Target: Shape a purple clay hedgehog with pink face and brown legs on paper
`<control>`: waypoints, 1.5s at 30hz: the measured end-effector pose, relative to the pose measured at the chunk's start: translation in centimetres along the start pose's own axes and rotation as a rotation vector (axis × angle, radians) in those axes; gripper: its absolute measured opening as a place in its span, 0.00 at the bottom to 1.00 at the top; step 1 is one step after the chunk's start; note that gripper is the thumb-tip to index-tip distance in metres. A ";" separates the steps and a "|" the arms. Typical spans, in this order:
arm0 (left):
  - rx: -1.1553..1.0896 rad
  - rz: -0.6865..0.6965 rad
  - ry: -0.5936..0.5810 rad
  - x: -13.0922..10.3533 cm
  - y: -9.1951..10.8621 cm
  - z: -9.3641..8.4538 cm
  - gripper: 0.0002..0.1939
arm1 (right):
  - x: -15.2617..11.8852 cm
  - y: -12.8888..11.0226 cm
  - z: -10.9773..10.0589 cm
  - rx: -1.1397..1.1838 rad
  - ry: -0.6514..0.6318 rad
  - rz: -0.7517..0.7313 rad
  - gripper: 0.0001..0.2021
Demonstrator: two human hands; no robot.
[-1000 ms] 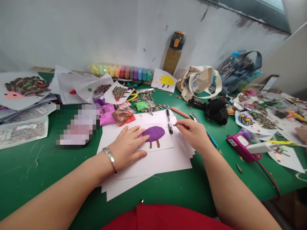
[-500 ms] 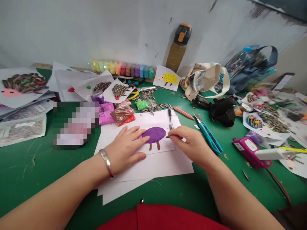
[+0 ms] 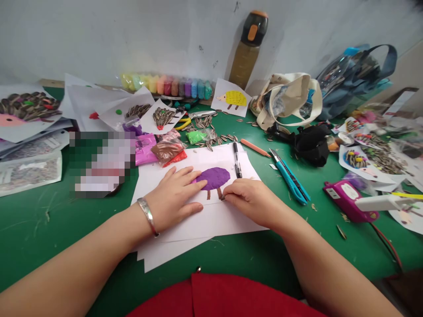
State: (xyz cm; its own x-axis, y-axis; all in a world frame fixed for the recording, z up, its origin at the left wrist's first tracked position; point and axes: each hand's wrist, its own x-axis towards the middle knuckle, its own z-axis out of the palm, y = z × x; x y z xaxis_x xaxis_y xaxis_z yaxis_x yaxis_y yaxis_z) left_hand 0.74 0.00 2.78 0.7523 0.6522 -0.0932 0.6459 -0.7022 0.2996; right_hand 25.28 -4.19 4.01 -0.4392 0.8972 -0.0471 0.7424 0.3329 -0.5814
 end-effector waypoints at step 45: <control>-0.008 0.028 0.071 -0.1 -0.4 0.7 0.25 | -0.2 -0.2 -0.3 0.142 0.076 0.118 0.10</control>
State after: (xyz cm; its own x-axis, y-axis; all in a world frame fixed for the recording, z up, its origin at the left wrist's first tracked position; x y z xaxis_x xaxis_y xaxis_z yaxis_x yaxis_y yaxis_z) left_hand 0.52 0.02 1.99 0.7588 0.6511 -0.0172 0.6233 -0.7182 0.3092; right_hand 25.41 -4.33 4.40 -0.3099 0.9487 -0.0630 0.7053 0.1850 -0.6844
